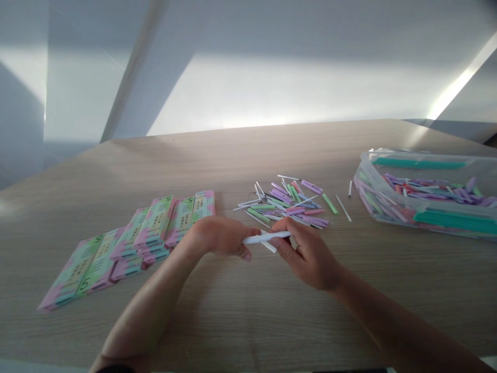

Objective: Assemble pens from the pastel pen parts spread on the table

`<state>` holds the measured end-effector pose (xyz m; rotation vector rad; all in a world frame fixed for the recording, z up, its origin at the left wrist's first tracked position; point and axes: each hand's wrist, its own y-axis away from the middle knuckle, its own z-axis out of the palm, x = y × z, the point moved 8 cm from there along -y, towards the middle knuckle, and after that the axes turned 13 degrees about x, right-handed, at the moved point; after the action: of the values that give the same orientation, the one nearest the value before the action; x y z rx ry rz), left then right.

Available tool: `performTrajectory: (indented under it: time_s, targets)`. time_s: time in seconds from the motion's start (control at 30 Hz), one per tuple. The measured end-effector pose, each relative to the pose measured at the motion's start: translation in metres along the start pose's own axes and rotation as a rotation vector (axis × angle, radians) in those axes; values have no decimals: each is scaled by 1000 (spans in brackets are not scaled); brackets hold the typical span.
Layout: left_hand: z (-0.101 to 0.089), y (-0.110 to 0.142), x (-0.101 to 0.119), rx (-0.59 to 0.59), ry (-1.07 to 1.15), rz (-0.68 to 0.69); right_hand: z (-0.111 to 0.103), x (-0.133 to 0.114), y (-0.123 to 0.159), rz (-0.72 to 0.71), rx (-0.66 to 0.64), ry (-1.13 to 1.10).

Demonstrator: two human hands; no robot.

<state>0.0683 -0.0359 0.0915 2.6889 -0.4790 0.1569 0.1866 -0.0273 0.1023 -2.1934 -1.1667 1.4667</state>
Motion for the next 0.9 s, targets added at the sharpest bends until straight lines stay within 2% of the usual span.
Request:
performTrajectory:
  time_s: [0.17, 0.37, 0.63, 0.9]
  targets:
    - [3, -1, -2, -44, -82, -38, -1, -6, -1, -88, 11, 82]
    - [1, 0, 2, -36, -90, -25, 2, -3, -3, -60, -46, 239]
    - [0, 1, 4, -37, -28, -14, 3, -3, 0, 54, -87, 29]
    - [1, 1, 6, -52, -82, -14, 3, 2, 0, 18, -53, 101]
